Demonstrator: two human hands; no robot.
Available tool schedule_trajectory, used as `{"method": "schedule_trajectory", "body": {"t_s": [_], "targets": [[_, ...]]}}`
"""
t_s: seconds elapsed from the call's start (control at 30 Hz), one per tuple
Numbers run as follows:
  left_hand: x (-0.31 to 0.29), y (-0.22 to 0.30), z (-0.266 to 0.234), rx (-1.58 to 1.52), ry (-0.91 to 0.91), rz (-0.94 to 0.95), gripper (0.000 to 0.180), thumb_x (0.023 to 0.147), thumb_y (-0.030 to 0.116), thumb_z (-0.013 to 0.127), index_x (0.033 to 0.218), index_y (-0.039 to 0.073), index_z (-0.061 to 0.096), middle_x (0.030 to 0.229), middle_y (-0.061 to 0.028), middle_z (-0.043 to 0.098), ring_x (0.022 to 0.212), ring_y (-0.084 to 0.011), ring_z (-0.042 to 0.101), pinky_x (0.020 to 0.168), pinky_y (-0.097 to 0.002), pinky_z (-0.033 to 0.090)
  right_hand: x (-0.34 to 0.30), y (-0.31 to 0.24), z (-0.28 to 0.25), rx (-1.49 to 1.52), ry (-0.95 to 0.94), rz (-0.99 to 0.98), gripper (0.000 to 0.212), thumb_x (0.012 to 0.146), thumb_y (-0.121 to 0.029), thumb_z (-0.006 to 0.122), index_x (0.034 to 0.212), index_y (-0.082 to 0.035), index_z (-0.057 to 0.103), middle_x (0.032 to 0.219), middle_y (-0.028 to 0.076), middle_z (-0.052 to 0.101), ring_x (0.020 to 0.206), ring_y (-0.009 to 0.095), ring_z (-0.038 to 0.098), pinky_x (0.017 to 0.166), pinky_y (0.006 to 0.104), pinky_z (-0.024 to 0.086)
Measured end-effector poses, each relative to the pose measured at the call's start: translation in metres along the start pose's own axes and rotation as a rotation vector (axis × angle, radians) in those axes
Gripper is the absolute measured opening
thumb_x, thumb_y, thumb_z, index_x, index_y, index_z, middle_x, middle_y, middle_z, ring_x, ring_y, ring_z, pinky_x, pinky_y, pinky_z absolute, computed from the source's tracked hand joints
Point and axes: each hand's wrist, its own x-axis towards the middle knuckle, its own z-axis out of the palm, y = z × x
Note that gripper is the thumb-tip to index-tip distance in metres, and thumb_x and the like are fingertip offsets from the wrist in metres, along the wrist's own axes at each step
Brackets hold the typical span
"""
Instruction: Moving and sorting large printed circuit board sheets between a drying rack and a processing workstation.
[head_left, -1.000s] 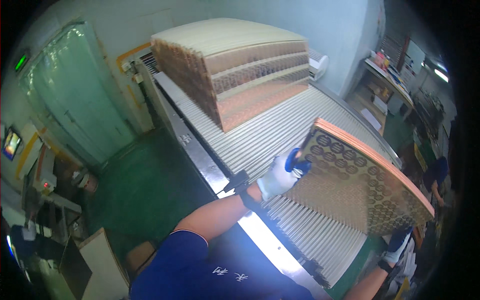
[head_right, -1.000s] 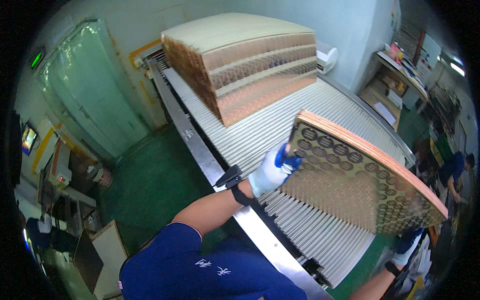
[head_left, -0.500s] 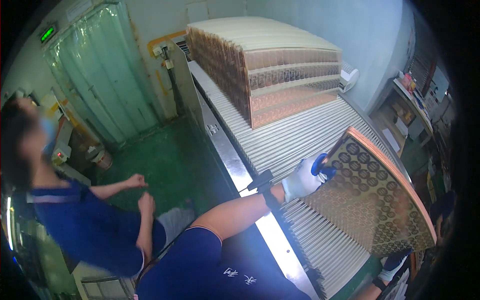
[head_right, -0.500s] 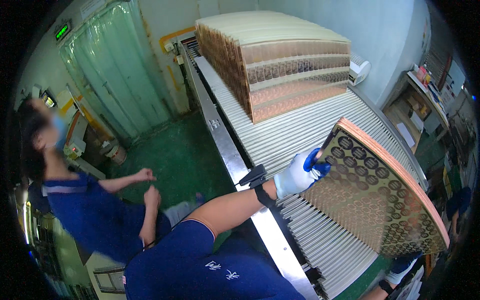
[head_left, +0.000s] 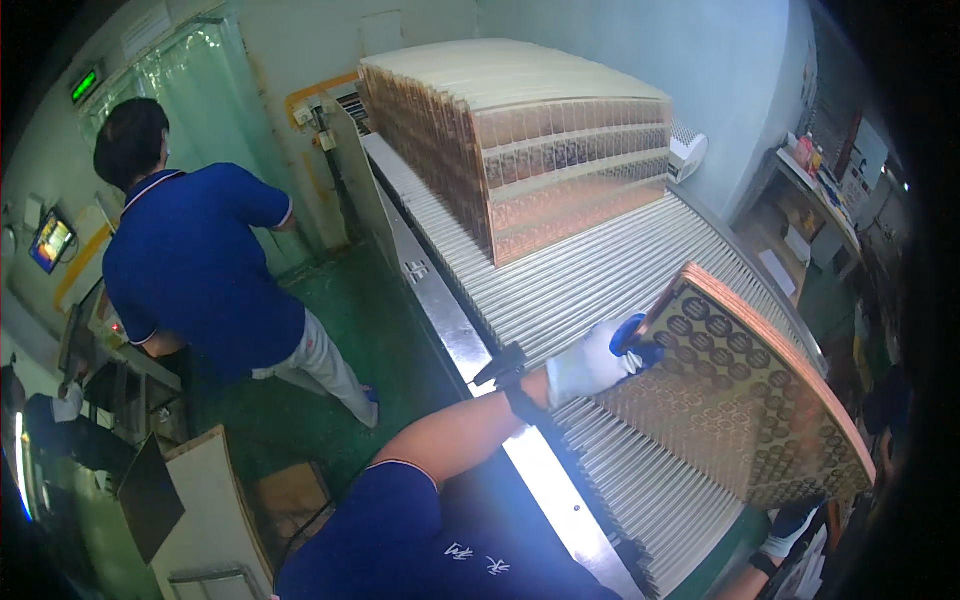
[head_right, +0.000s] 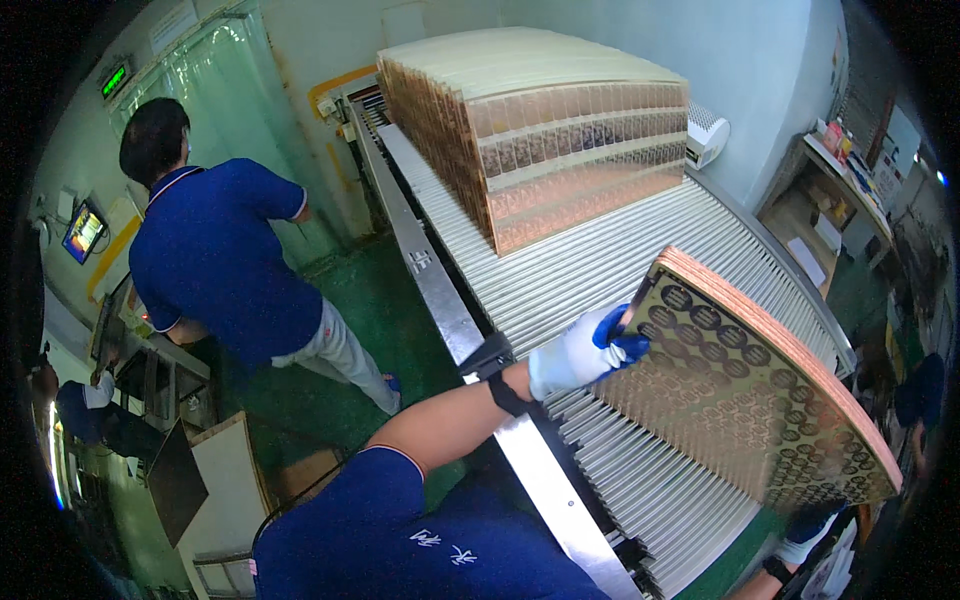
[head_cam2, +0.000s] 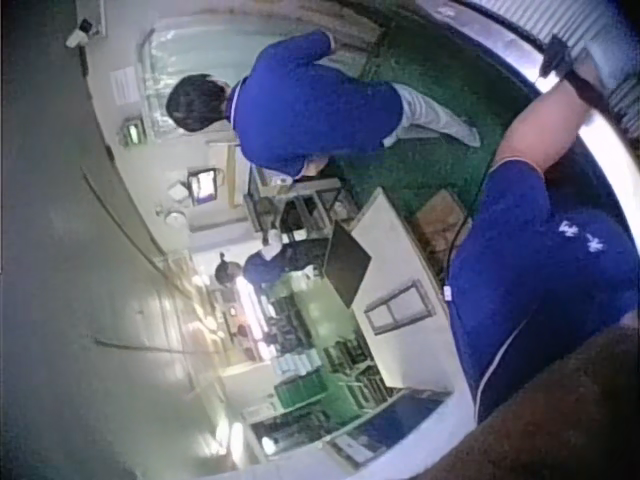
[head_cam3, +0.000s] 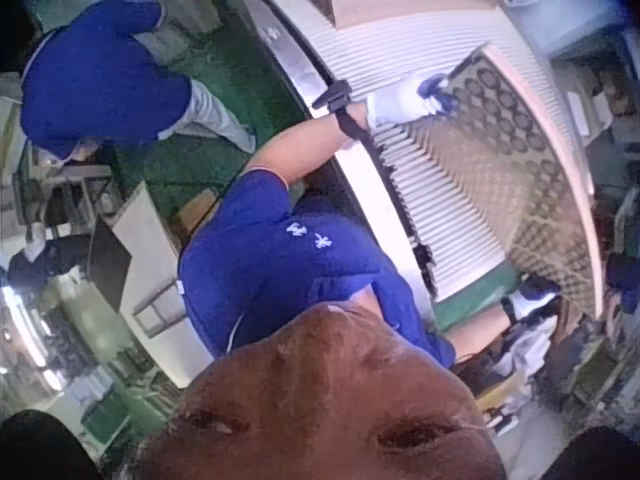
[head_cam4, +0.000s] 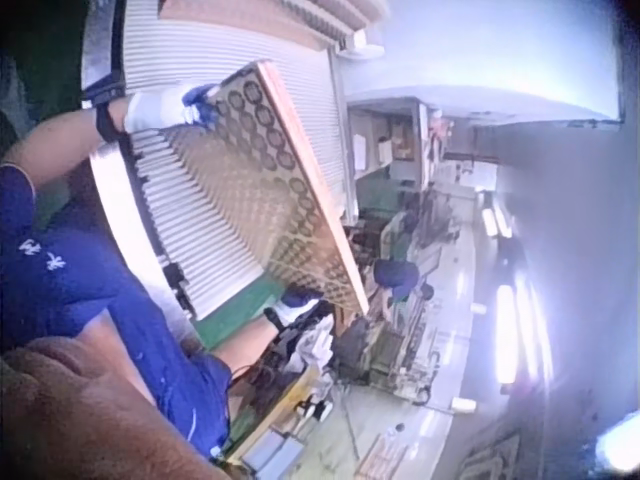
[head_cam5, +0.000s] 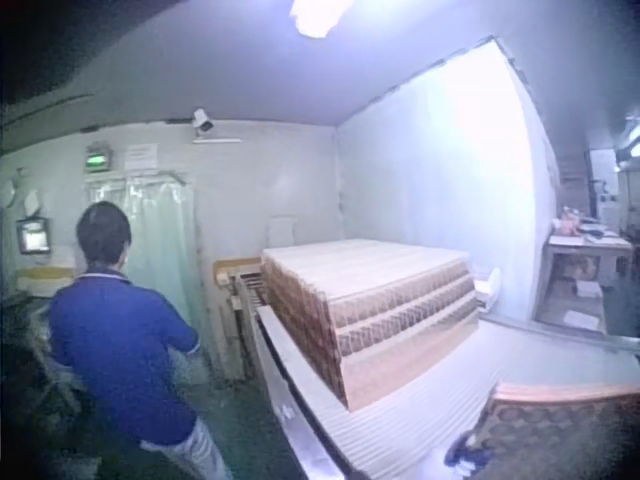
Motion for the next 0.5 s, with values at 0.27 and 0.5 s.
{"method": "schedule_trajectory", "body": {"t_s": [0.27,0.5], "targets": [[0.013,0.025,-0.012,-0.154,-0.237,-0.237,0.054,0.086,0.017,0.069,0.131,0.002,0.044,0.120,-0.0070,0.057,0.107,-0.0137,0.051,0.094,-0.0288,0.042,0.128,-0.047,-0.169,0.047,-0.586,0.174,0.054,0.102,-0.036,0.031,0.148,-0.010,0.025,0.152,0.008,0.027,0.137,0.025,0.028,0.115,0.0376,0.017],[0.013,0.026,-0.009,0.009,-0.158,-0.205,0.034,0.087,0.016,0.066,0.117,0.001,0.057,0.103,-0.0081,0.065,0.092,-0.0136,0.058,0.084,-0.0303,0.047,0.127,-0.049,-0.179,0.444,-0.634,0.456,0.053,0.102,-0.039,0.037,0.142,-0.005,0.038,0.144,0.008,0.041,0.129,0.022,0.038,0.111,0.0329,0.023]]}}
